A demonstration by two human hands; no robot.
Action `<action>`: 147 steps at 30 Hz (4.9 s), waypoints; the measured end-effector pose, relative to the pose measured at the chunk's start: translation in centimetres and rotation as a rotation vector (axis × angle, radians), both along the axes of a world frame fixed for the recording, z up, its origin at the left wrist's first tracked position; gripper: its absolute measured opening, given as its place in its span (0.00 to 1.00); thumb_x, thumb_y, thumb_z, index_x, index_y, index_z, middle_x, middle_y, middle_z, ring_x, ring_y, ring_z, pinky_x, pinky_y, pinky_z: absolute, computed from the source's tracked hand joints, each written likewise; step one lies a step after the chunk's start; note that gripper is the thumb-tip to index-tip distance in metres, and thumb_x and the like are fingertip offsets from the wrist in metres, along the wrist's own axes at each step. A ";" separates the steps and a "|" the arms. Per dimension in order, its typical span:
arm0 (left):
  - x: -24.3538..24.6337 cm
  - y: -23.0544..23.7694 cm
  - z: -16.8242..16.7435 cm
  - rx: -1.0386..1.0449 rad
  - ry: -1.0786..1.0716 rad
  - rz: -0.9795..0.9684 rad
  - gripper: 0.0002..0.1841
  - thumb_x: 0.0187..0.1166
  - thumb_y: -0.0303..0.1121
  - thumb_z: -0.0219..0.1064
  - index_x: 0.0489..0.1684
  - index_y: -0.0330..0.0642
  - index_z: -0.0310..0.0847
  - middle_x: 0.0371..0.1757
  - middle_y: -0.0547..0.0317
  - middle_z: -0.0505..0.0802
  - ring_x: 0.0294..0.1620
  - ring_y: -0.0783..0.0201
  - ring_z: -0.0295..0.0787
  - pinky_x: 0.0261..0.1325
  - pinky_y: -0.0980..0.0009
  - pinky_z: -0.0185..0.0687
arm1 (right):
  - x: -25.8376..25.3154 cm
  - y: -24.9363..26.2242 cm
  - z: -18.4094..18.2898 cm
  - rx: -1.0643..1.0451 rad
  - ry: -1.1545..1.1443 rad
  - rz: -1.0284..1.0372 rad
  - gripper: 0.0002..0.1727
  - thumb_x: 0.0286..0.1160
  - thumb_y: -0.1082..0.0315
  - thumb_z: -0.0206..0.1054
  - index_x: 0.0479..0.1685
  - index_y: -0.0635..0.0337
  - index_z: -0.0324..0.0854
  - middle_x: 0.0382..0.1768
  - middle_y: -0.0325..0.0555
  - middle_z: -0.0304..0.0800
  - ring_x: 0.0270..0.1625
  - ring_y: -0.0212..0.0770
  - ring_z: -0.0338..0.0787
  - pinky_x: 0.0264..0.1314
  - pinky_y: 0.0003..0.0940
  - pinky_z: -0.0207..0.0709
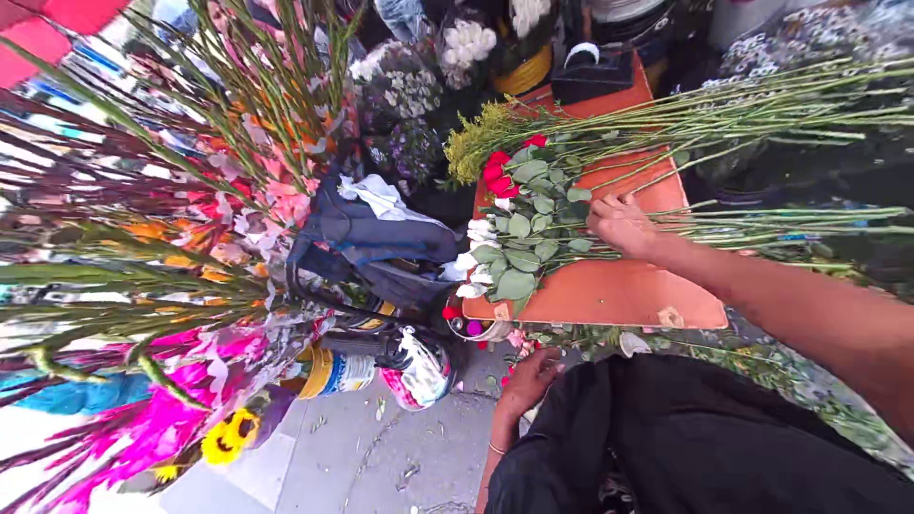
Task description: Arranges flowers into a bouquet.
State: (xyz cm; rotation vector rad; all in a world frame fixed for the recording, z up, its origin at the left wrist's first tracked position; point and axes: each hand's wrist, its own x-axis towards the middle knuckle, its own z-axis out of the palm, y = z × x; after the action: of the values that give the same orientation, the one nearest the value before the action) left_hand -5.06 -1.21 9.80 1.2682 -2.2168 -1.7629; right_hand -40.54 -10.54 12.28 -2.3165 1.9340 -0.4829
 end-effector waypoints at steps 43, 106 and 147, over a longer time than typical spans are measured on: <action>-3.8 -1.4 8.5 0.069 1.368 0.984 0.30 0.95 0.50 0.32 0.31 0.50 0.79 0.11 0.75 0.76 0.09 0.76 0.71 0.16 0.80 0.70 | 15.4 14.6 1.5 0.154 -0.549 0.313 0.15 0.91 0.65 0.54 0.57 0.69 0.80 0.51 0.63 0.85 0.53 0.60 0.90 0.57 0.53 0.84; -0.3 16.1 11.1 -0.810 1.001 1.415 0.17 0.88 0.52 0.56 0.41 0.54 0.86 0.27 0.73 0.92 0.30 0.78 0.89 0.40 0.76 0.88 | 25.0 21.9 1.1 0.445 -1.162 0.787 0.18 0.90 0.66 0.55 0.60 0.73 0.82 0.38 0.45 0.92 0.38 0.26 0.89 0.50 0.23 0.84; -1.2 6.5 11.4 -0.919 0.716 1.452 0.22 0.93 0.44 0.40 0.29 0.49 0.74 0.14 0.77 0.79 0.15 0.81 0.75 0.22 0.81 0.75 | 9.6 11.5 18.0 0.364 -1.394 0.491 0.10 0.90 0.67 0.56 0.51 0.54 0.85 0.31 0.30 0.84 0.28 0.22 0.78 0.32 0.15 0.72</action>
State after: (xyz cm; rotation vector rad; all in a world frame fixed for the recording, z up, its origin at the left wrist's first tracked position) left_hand -6.27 5.30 21.22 1.1105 -0.8523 -0.3731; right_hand -30.93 0.95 30.25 -1.3551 0.6707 -1.1148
